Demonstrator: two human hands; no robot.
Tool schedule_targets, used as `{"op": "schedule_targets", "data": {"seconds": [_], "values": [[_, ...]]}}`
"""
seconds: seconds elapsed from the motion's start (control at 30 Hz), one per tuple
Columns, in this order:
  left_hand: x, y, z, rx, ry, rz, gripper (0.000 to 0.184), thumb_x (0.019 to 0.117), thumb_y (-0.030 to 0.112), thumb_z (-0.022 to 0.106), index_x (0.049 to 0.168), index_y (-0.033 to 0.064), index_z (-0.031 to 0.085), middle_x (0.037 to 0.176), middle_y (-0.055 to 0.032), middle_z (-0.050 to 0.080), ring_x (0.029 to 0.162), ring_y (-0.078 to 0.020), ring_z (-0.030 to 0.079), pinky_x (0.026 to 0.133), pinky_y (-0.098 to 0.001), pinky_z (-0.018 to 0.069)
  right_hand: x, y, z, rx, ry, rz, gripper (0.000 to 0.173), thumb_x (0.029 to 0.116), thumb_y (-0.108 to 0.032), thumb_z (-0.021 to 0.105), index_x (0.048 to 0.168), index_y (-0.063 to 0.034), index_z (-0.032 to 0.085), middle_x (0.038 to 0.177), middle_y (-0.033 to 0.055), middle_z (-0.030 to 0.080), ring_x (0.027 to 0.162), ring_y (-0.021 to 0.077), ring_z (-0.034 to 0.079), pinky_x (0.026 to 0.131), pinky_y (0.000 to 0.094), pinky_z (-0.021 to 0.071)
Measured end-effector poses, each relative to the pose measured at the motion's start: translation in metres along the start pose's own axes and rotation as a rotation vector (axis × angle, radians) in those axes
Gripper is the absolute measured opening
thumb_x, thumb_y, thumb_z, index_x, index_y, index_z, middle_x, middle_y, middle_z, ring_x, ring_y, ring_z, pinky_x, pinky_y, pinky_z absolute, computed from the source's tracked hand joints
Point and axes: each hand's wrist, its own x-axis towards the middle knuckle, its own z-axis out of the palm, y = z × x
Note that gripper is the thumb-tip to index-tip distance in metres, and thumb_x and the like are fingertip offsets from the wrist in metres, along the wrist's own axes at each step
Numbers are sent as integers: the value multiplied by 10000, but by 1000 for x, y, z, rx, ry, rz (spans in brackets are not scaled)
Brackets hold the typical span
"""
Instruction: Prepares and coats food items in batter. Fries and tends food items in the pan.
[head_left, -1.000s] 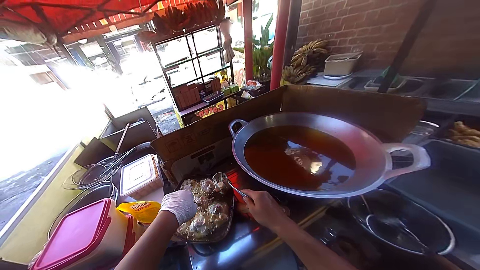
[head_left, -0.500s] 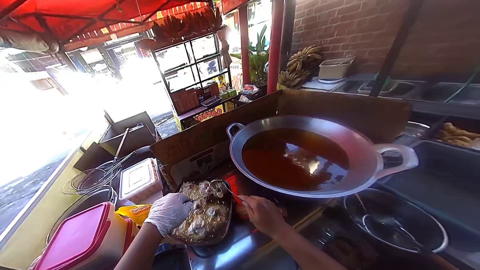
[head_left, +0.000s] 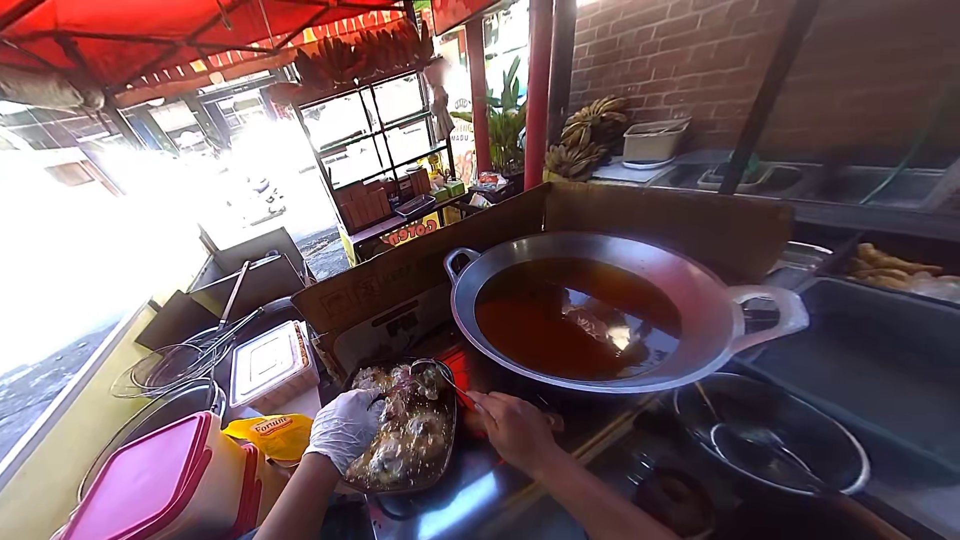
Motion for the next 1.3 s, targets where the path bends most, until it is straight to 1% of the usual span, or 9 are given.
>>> {"op": "schedule_targets", "data": {"seconds": [0.13, 0.3, 0.4, 0.47, 0.53, 0.73, 0.9, 1.2, 1.3], "values": [[-9, -1, -3, -1, 51, 7, 404, 1057, 458, 431, 1363, 324, 660, 1283, 9, 705, 1203, -207, 660, 1018, -511, 519, 3, 0, 3, 13, 27, 6, 424, 1077, -288, 381, 1400, -282, 655, 1073, 48, 739, 986, 228, 718, 853, 459, 585], [-10, 4, -1, 49, 97, -9, 403, 1067, 433, 422, 1383, 320, 646, 1268, -12, 706, 1175, -223, 671, 996, -501, 533, 6, -1, 0, 32, -44, 26, 428, 1084, -306, 372, 1411, -277, 646, 1142, 45, 738, 1060, 223, 709, 923, 459, 568], [-7, 7, 0, 119, 65, -14, 404, 1068, 418, 418, 1352, 264, 660, 1269, -39, 702, 1184, -249, 669, 993, -507, 534, 5, -4, 1, 35, 2, 17, 417, 1081, -309, 389, 1404, -290, 652, 1110, 39, 739, 1013, 219, 715, 884, 458, 580], [-7, 9, -3, 139, 17, -5, 386, 1066, 415, 420, 1315, 264, 674, 1247, -38, 708, 1173, -253, 671, 974, -516, 540, 4, -6, 3, 39, 31, 17, 410, 1078, -303, 399, 1391, -288, 663, 1079, 42, 740, 979, 220, 719, 853, 458, 586], [-8, 9, -5, 146, -14, -2, 371, 1062, 409, 425, 1287, 265, 682, 1224, -37, 715, 1158, -257, 676, 955, -527, 543, 2, -6, 5, 39, 27, 22, 410, 1078, -299, 397, 1388, -286, 665, 1077, 46, 741, 982, 225, 719, 853, 459, 585], [-13, 10, 0, 110, 66, -34, 398, 1068, 427, 414, 1328, 266, 668, 1230, -40, 717, 1145, -257, 686, 953, -521, 549, 4, -9, -5, 43, -91, 56, 418, 1083, -291, 389, 1414, -279, 645, 1152, 52, 734, 1073, 230, 700, 940, 467, 557], [-15, 8, 8, 90, -17, -25, 372, 1059, 431, 430, 1272, 277, 693, 1202, -38, 727, 1143, -256, 685, 951, -547, 542, 3, -9, -7, 23, -9, 23, 394, 1085, -305, 409, 1378, -281, 673, 1074, 39, 740, 1011, 222, 709, 880, 464, 574], [-32, 7, 11, 51, -35, -29, 378, 1055, 452, 428, 1278, 297, 691, 1199, -18, 732, 1140, -240, 688, 945, -543, 542, -1, -12, -21, 64, -121, 85, 400, 1095, -321, 398, 1401, -273, 651, 1214, 34, 729, 1151, 209, 682, 997, 467, 539], [-30, 11, 18, 39, -56, -26, 388, 1053, 454, 426, 1271, 276, 692, 1206, -32, 729, 1148, -249, 684, 954, -549, 538, -2, -14, -24, 105, -9, 19, 378, 1085, -301, 434, 1372, -252, 676, 1134, 24, 744, 1057, 197, 709, 929, 449, 571]]}}
